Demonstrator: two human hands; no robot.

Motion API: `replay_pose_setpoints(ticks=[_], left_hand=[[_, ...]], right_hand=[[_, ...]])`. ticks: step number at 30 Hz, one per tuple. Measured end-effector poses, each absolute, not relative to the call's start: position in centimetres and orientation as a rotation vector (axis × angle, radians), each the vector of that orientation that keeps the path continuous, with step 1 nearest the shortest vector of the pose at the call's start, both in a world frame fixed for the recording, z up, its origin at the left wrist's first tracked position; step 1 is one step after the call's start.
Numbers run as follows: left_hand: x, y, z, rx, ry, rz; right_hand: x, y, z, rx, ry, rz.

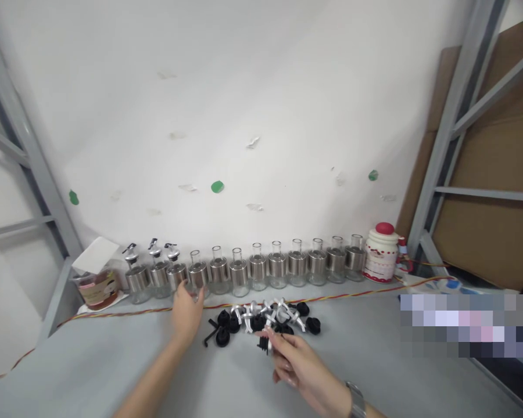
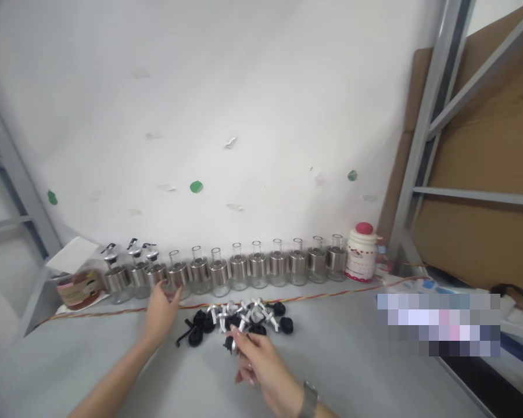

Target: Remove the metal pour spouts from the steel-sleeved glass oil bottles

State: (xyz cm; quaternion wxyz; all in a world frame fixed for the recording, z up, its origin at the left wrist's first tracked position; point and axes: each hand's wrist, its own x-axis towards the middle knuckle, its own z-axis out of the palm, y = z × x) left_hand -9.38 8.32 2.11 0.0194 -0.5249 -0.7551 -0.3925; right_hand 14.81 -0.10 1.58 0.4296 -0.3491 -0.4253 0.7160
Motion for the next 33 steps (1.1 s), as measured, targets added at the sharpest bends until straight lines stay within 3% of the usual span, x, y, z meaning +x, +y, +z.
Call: replay_pose_setpoints(ticks=[6, 10, 16, 24, 33], left_hand=[[-3.7, 2.1, 4.9, -2.140, -2.044, -1.278], [-0.8, -1.1, 4.2, -2.639, -1.510, -0.883], [-1.0, -1.9, 2.9, -2.660, -1.455, -0.634], [-2.3, -1.6, 2.6, -2.512, -1.514, -0.765], [-1.9, -1.5, 2.0, -2.562, -1.620, -0.789]], right_hand=[[14.9, 0.6, 1.5, -0.867, -1.003, 1.729], [15.0, 0.1, 2.3, -0.877, -0.994, 1.815], [14.8, -0.1, 2.2, -0.849, -1.071, 1.877], [14.4, 1.3, 0.1, -1.025, -1.311, 1.447], [15.1, -1.3, 2.1, -1.078, -1.830, 1.002]])
